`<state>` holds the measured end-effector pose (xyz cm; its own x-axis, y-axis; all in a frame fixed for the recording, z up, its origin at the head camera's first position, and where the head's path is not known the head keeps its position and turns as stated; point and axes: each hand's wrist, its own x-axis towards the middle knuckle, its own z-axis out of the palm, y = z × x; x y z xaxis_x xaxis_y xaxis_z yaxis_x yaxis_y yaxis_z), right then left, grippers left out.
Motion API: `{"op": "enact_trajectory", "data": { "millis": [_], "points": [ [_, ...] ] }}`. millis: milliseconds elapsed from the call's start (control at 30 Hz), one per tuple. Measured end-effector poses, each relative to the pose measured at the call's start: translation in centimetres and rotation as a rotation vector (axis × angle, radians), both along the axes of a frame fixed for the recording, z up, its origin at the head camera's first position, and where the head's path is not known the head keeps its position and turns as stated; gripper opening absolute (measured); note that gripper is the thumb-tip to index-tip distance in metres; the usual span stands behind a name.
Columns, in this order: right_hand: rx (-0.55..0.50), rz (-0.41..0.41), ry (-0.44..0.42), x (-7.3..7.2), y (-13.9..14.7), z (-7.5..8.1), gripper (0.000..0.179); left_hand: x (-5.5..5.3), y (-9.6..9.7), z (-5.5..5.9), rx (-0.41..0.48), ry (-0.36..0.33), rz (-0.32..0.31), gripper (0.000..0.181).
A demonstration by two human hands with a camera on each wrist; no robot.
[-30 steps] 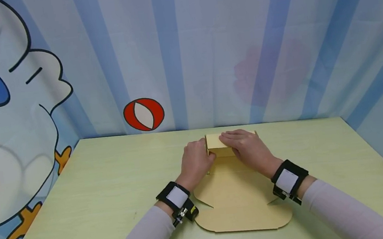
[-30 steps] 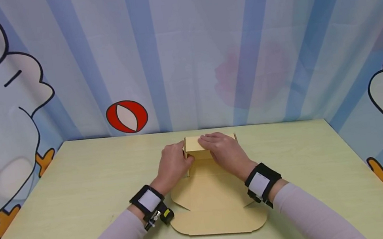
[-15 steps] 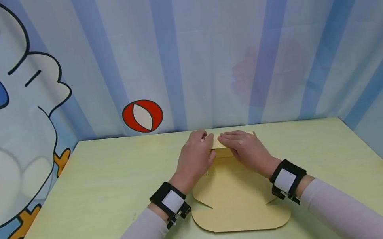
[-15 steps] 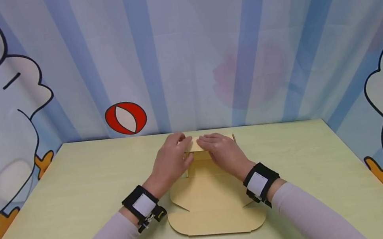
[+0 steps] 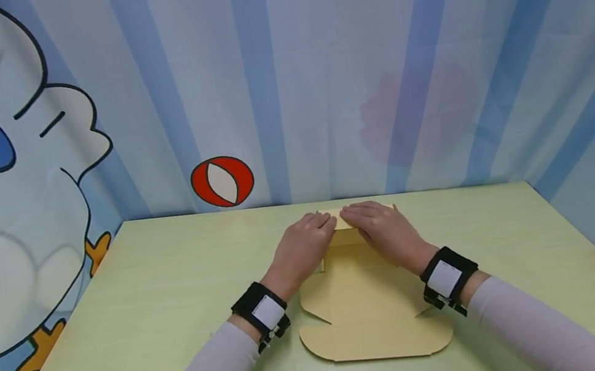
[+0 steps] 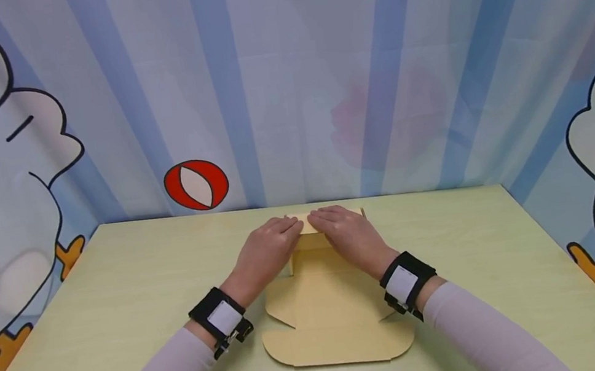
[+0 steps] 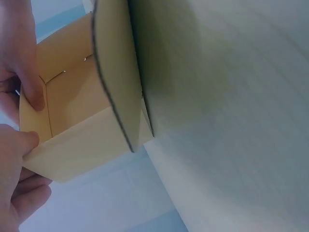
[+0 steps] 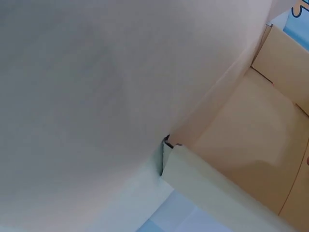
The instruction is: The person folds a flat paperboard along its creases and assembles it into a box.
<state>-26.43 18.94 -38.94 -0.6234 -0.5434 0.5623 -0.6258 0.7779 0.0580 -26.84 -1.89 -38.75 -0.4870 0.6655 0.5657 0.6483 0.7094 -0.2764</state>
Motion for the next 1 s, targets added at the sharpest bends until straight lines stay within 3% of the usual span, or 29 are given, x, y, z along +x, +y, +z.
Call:
{"op": "enact_trajectory", "data": {
  "millis": [200,333,433,633,767,867,1000],
  "points": [
    [-0.058,-0.035,0.051,-0.7,1.5,0.1,0.037,-0.3,-1.0,0.1,0.052,-0.035,0.066,0.021],
    [-0.128,-0.055,0.023,-1.0,2.8,-0.2,0.034,-0.5,-1.7,0.1,0.082,-0.035,0.075,0.019],
    [-0.173,-0.073,-0.065,-0.9,3.1,-0.4,0.037,-0.5,-2.0,0.1,0.080,-0.028,0.069,0.017],
    [-0.321,-0.106,-0.368,-0.3,2.3,-0.3,0.053,-0.3,-2.4,0.3,0.092,-0.018,0.115,0.007],
    [-0.305,-0.135,-0.523,-0.2,2.0,-0.3,0.059,-0.3,-2.7,0.6,0.111,-0.012,0.163,0.014],
    [-0.242,-0.154,-0.578,-0.1,2.2,-0.4,0.048,-0.3,-3.0,0.7,0.124,-0.049,0.209,0.023],
    [-0.216,-0.131,-0.550,-0.2,2.5,-0.6,0.035,-0.5,-3.7,0.7,0.168,-0.112,0.265,0.035]
  ]
}}
